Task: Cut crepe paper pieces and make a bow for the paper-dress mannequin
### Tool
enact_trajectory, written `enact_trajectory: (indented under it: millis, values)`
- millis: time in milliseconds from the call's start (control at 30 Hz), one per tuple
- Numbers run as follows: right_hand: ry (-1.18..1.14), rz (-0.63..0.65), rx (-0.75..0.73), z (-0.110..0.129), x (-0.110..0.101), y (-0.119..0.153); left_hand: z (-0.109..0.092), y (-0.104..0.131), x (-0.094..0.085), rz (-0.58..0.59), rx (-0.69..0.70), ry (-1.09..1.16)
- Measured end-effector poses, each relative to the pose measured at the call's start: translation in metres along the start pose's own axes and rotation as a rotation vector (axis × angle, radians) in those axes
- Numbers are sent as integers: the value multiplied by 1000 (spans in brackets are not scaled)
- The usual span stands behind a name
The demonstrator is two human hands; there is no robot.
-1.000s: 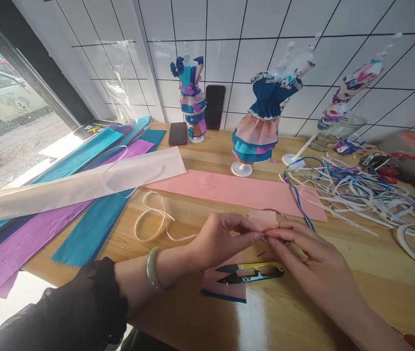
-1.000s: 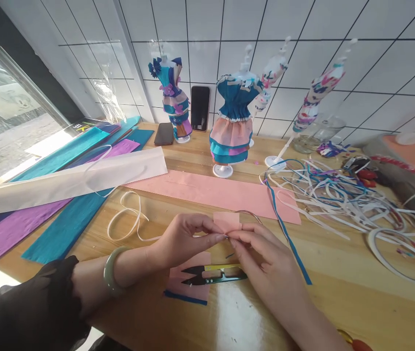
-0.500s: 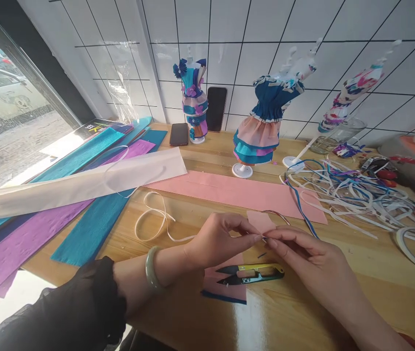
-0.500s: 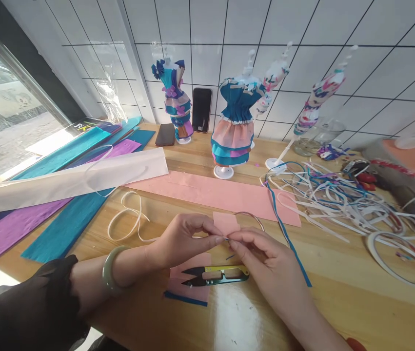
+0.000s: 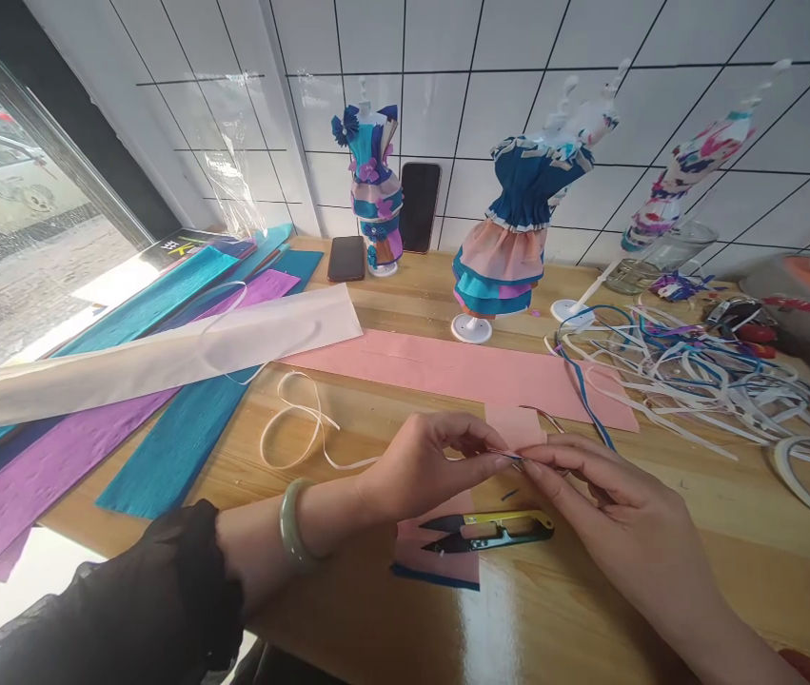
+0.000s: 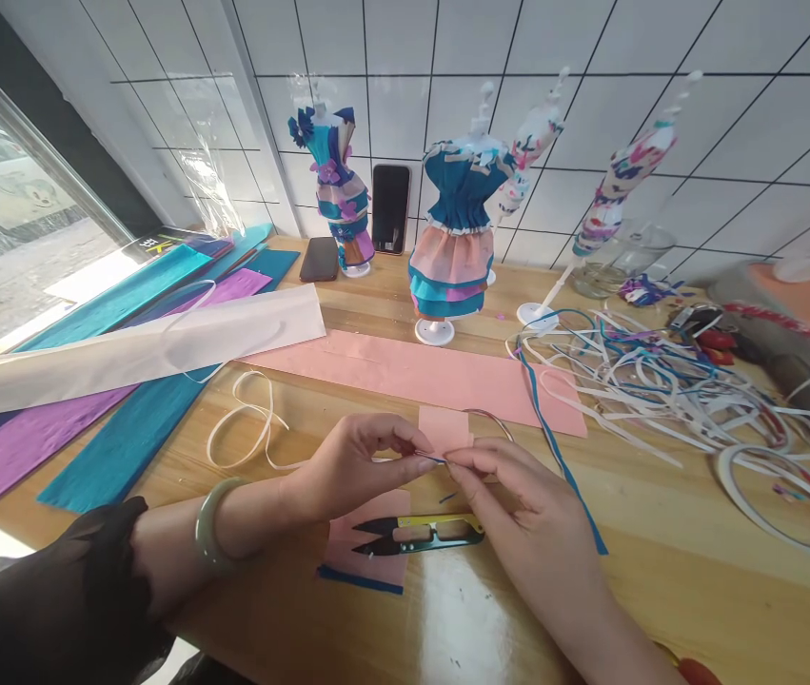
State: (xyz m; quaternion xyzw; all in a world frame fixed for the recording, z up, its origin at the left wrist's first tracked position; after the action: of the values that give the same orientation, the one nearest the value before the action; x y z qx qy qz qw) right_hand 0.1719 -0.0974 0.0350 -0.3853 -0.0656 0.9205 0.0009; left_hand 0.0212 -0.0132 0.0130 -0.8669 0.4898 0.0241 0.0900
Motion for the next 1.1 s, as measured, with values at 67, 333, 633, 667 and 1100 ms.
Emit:
enact_trajectory:
  millis: [67, 333, 633, 667, 1100]
  values:
    - [20, -4, -15, 1, 0, 0, -1, 1, -1, 6, -2, -6]
    - [1, -9, -5, -2, 1, -1, -6, 2, -2, 6, 48, -76]
    - [-46, -5, 36, -4, -1, 0, -6, 2, -3, -14, 49, -83]
    - [-55, -7, 45, -4, -1, 0, -6, 2, -3, -12, 49, -78]
    - [-192, -24, 164, -4, 1, -1, -4, 1, -4, 9, 17, -12]
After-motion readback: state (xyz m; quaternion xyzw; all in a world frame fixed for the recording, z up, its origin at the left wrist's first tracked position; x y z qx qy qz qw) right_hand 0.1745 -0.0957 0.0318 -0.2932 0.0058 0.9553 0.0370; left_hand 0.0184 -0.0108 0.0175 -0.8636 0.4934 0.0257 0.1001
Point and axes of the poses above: each hand's wrist, its own y-axis away from the middle knuckle, its own x-axis out of the palm, z = x × y, the point moved 2 cm from there along -y, towards the middle knuckle, and after that the axes turned 15 degrees about z, right-handed, at the moved point
